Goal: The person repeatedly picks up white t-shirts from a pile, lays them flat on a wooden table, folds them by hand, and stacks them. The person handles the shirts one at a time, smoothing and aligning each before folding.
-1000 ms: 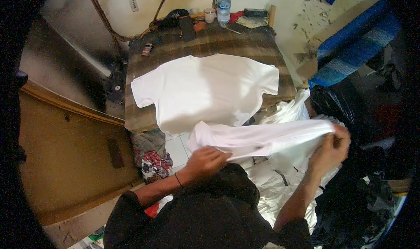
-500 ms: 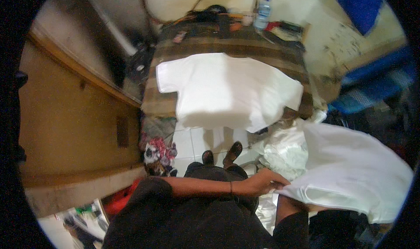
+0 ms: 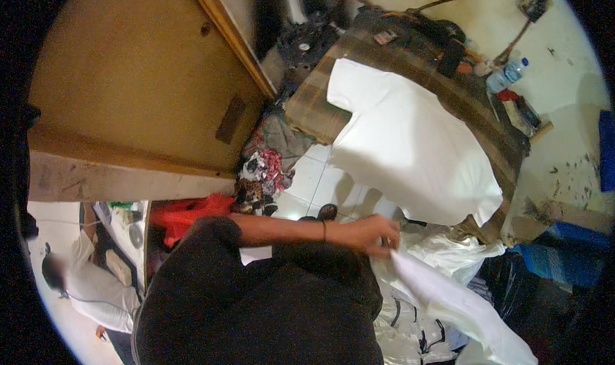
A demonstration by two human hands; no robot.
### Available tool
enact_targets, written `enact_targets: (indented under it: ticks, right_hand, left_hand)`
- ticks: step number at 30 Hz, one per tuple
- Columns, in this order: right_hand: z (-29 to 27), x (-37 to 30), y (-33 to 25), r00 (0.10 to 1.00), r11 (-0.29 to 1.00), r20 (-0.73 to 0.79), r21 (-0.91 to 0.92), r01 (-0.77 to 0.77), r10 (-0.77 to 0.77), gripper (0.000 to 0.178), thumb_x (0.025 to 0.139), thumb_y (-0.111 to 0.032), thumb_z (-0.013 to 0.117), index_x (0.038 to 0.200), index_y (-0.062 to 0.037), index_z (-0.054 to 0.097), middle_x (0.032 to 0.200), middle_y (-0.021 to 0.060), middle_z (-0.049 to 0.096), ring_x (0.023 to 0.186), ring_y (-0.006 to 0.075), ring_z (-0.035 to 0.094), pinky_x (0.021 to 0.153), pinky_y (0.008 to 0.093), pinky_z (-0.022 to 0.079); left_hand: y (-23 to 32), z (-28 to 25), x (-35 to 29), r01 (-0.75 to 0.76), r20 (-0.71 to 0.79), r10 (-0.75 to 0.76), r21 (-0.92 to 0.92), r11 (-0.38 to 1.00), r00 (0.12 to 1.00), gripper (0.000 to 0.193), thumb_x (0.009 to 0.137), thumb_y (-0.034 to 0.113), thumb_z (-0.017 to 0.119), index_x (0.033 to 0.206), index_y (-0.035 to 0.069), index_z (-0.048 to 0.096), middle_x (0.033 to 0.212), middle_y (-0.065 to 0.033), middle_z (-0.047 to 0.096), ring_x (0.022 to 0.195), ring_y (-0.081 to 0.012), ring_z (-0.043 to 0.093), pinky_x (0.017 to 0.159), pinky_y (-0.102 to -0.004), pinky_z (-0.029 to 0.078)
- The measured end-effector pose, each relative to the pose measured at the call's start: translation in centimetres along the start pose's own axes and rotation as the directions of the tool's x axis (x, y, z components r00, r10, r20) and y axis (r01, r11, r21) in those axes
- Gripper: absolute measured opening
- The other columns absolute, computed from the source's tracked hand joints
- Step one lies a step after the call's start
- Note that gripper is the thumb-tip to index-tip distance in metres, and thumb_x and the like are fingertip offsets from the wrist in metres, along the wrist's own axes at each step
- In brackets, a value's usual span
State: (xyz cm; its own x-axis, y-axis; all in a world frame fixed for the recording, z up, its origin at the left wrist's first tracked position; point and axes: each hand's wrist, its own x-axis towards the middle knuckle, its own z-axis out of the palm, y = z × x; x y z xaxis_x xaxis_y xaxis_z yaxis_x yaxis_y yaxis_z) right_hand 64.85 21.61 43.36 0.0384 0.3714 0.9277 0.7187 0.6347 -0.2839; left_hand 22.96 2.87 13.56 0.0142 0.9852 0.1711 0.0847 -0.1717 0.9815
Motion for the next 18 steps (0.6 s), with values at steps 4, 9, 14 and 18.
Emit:
enact_targets:
  ticks: [4,9,14,18]
  right_hand:
    - [1.2,-1.3,5.7,0.785,0.966,0.600,-0.259,0.007,0.155,0.033,0.106,-0.021,0.067,0.130,0.0003,0.071,0.123,0.0191,0.071,0.119,0.0336,0.066,0.104,0.0478,0.056]
    - [4.1,3.6,7.1,0.796,0.883,0.597,-0.423,0.205,0.101,0.031,0.110,-0.016,0.064,0.138,-0.0074,0.074,0.143,0.0124,0.071,0.131,0.0280,0.067,0.112,0.0410,0.052]
    - [2.9,9.1,1.0,0.996,0.960,0.079,-0.281,-0.017,0.041,0.034,0.113,-0.024,0.060,0.142,-0.0086,0.070,0.141,0.0083,0.072,0.128,0.0229,0.068,0.107,0.0398,0.055]
    - [4.3,9.8,-2.1,0.991,0.982,-0.112,-0.163,-0.096,0.078,0.034,0.112,-0.026,0.061,0.139,-0.0075,0.070,0.136,0.0093,0.073,0.124,0.0231,0.068,0.105,0.0400,0.055]
  left_hand:
    - [0.7,-9.1,0.0,0.043,-0.150,-0.006,0.240,0.970,0.989,0.014,0.083,0.002,0.083,0.096,0.004,0.080,0.107,-0.0133,0.073,0.092,-0.0265,0.074,0.081,-0.0387,0.061]
    - [11.6,-22.5,10.1,0.043,-0.501,0.355,0.622,0.782,0.789,0.019,0.084,-0.010,0.070,0.093,0.003,0.079,0.098,-0.0147,0.078,0.089,-0.0277,0.076,0.079,-0.0384,0.061]
    - [14.8,-18.3,15.0,-0.443,-0.379,0.719,0.594,0.672,0.583,0.032,0.088,0.003,0.084,0.118,0.004,0.072,0.119,-0.0140,0.076,0.116,-0.0277,0.072,0.103,-0.0384,0.056]
    - [8.8,-3.9,16.8,-0.283,-0.134,0.342,0.334,0.899,0.930,0.088,0.084,0.025,0.092,0.159,0.008,0.050,0.164,-0.0183,0.049,0.152,-0.0389,0.046,0.125,-0.0489,0.040]
